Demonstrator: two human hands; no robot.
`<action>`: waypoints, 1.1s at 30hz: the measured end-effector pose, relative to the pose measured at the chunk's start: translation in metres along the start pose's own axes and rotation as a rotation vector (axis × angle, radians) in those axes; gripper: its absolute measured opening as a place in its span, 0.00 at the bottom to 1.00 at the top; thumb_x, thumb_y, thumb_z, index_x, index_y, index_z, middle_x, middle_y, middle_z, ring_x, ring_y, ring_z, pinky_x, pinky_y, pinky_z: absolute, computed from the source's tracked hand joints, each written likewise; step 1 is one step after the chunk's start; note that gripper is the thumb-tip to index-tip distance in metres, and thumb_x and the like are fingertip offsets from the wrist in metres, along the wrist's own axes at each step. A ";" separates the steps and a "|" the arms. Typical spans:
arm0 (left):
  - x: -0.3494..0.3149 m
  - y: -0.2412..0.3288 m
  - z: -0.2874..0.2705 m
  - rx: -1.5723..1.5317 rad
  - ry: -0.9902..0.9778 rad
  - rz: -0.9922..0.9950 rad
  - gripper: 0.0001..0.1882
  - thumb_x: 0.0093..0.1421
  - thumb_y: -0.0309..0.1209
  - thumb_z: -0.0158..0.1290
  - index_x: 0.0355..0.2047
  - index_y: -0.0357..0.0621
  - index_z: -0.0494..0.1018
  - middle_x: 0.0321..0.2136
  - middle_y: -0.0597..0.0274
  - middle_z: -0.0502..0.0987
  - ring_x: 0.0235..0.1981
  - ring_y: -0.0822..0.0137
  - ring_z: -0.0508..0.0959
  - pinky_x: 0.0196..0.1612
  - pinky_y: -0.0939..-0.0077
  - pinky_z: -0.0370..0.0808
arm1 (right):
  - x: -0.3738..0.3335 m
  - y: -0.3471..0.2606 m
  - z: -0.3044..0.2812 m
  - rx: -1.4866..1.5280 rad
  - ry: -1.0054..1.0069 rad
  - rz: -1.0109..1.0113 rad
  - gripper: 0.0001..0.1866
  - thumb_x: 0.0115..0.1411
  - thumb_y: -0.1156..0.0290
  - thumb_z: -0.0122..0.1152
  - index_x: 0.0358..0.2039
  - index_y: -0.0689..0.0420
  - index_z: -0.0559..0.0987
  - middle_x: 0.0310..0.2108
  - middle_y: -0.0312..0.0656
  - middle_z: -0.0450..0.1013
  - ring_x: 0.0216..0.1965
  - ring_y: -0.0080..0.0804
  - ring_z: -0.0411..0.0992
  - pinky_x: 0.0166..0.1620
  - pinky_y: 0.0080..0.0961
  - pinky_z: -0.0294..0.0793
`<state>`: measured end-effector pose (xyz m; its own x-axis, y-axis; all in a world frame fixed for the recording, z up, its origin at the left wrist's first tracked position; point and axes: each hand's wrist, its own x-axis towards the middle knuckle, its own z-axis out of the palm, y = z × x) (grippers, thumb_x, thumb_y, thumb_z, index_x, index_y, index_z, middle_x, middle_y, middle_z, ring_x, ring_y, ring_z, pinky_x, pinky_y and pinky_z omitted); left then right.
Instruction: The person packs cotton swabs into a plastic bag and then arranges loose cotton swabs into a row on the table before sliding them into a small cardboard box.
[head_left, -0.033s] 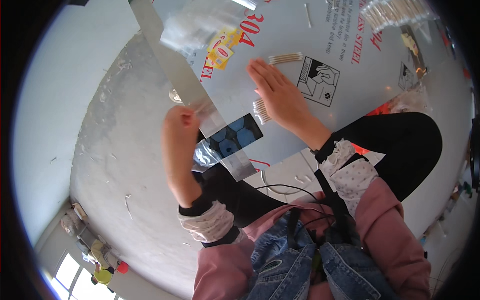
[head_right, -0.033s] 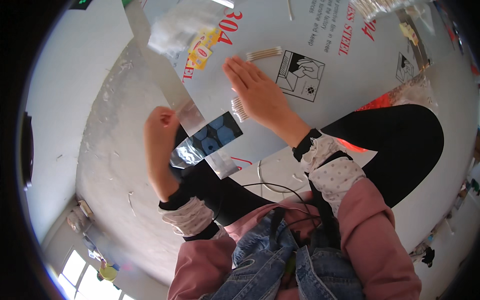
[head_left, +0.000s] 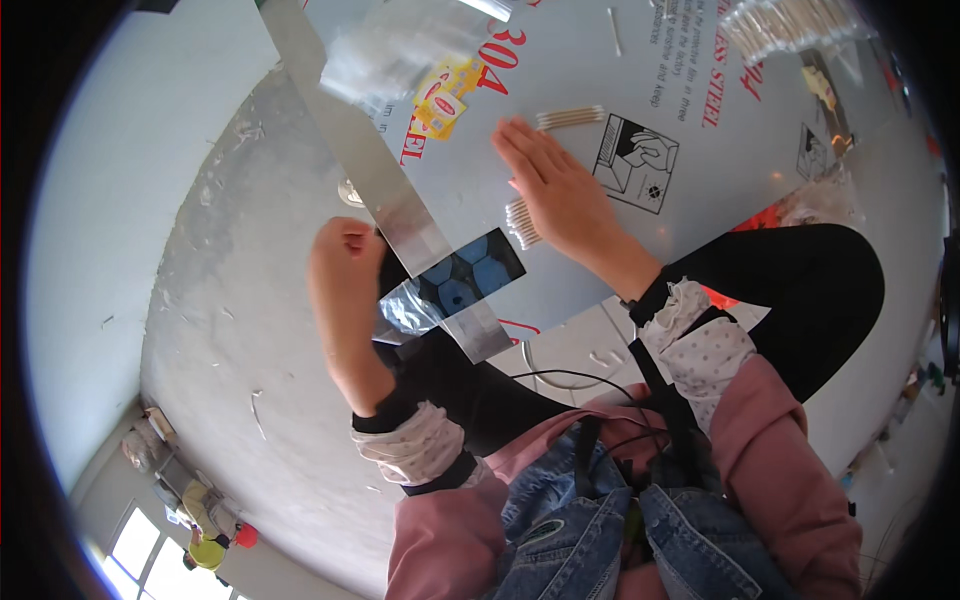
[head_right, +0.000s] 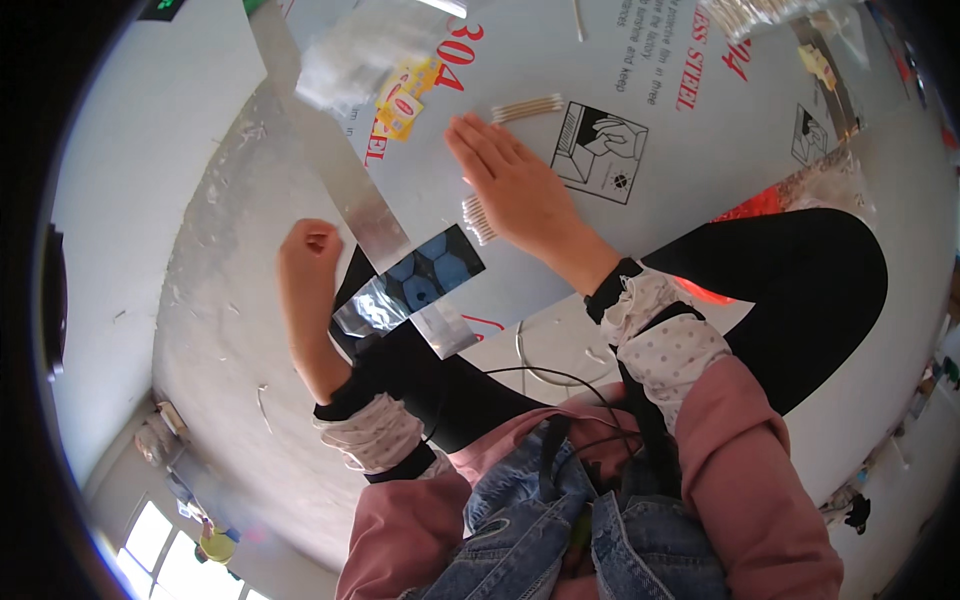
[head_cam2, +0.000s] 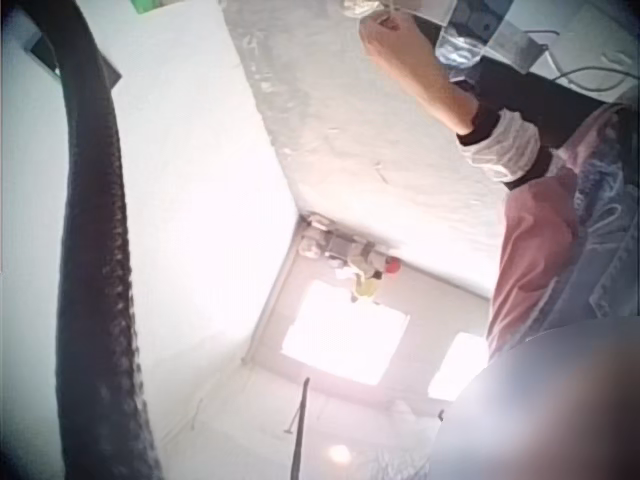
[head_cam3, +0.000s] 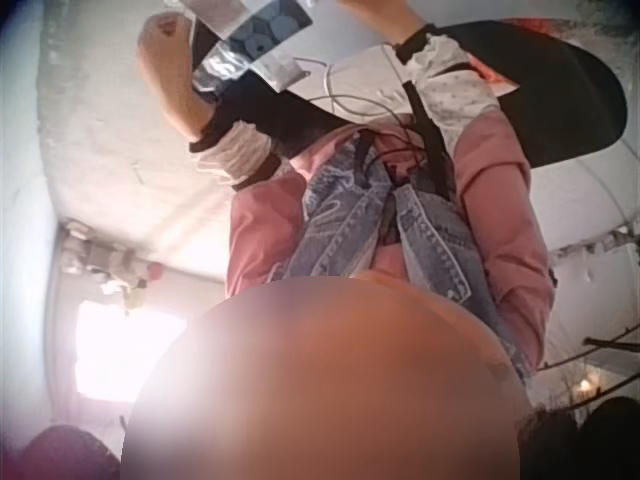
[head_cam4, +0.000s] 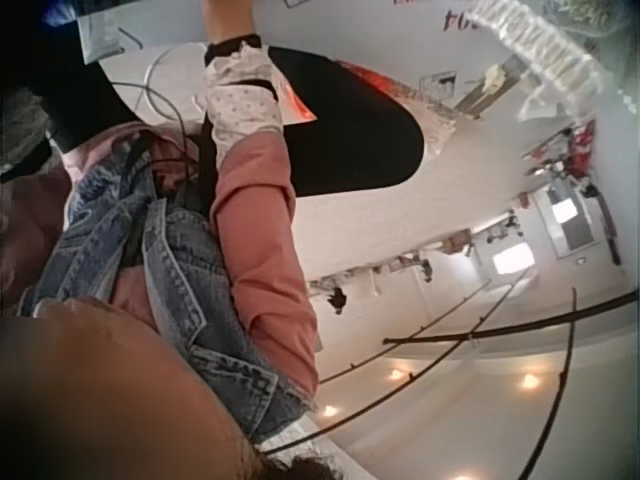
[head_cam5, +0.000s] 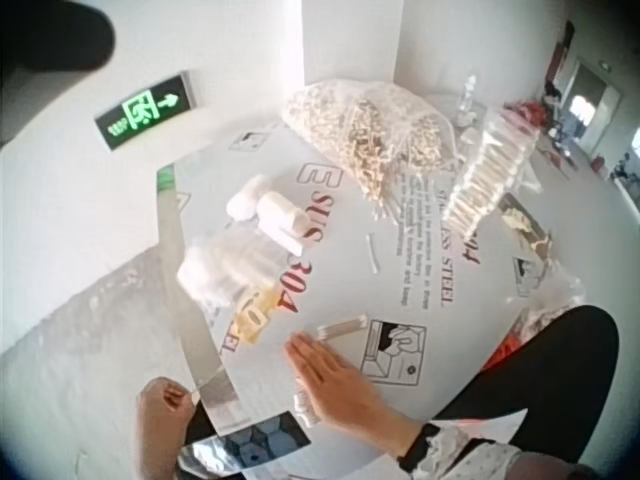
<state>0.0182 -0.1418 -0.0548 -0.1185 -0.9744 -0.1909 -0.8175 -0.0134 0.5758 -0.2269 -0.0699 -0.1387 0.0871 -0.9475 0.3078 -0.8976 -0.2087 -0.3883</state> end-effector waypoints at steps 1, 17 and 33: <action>0.005 -0.003 -0.003 0.001 0.000 0.003 0.08 0.57 0.27 0.56 0.33 0.33 0.76 0.28 0.53 0.79 0.32 0.61 0.79 0.39 0.69 0.75 | -0.001 0.001 0.001 0.004 -0.006 -0.010 0.29 0.64 0.74 0.55 0.65 0.60 0.63 0.66 0.44 0.62 0.69 0.40 0.59 0.69 0.38 0.60; -0.003 0.225 0.147 0.083 0.070 0.858 0.05 0.50 0.26 0.55 0.29 0.41 0.76 0.30 0.51 0.77 0.35 0.52 0.79 0.37 0.61 0.78 | 0.003 -0.013 0.015 0.085 0.027 -0.027 0.29 0.64 0.72 0.53 0.65 0.63 0.63 0.66 0.50 0.61 0.69 0.43 0.59 0.70 0.41 0.58; 0.081 0.173 0.124 0.215 -0.289 0.535 0.07 0.53 0.24 0.54 0.32 0.44 0.79 0.34 0.56 0.79 0.41 0.52 0.78 0.43 0.55 0.76 | -0.002 -0.003 -0.004 0.240 -0.013 0.104 0.21 0.60 0.65 0.52 0.53 0.61 0.74 0.56 0.44 0.71 0.64 0.40 0.64 0.66 0.35 0.64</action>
<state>-0.2023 -0.1948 -0.0694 -0.6635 -0.7339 -0.1456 -0.6947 0.5320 0.4842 -0.2259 -0.0665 -0.1344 0.0067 -0.9694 0.2453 -0.7740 -0.1603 -0.6125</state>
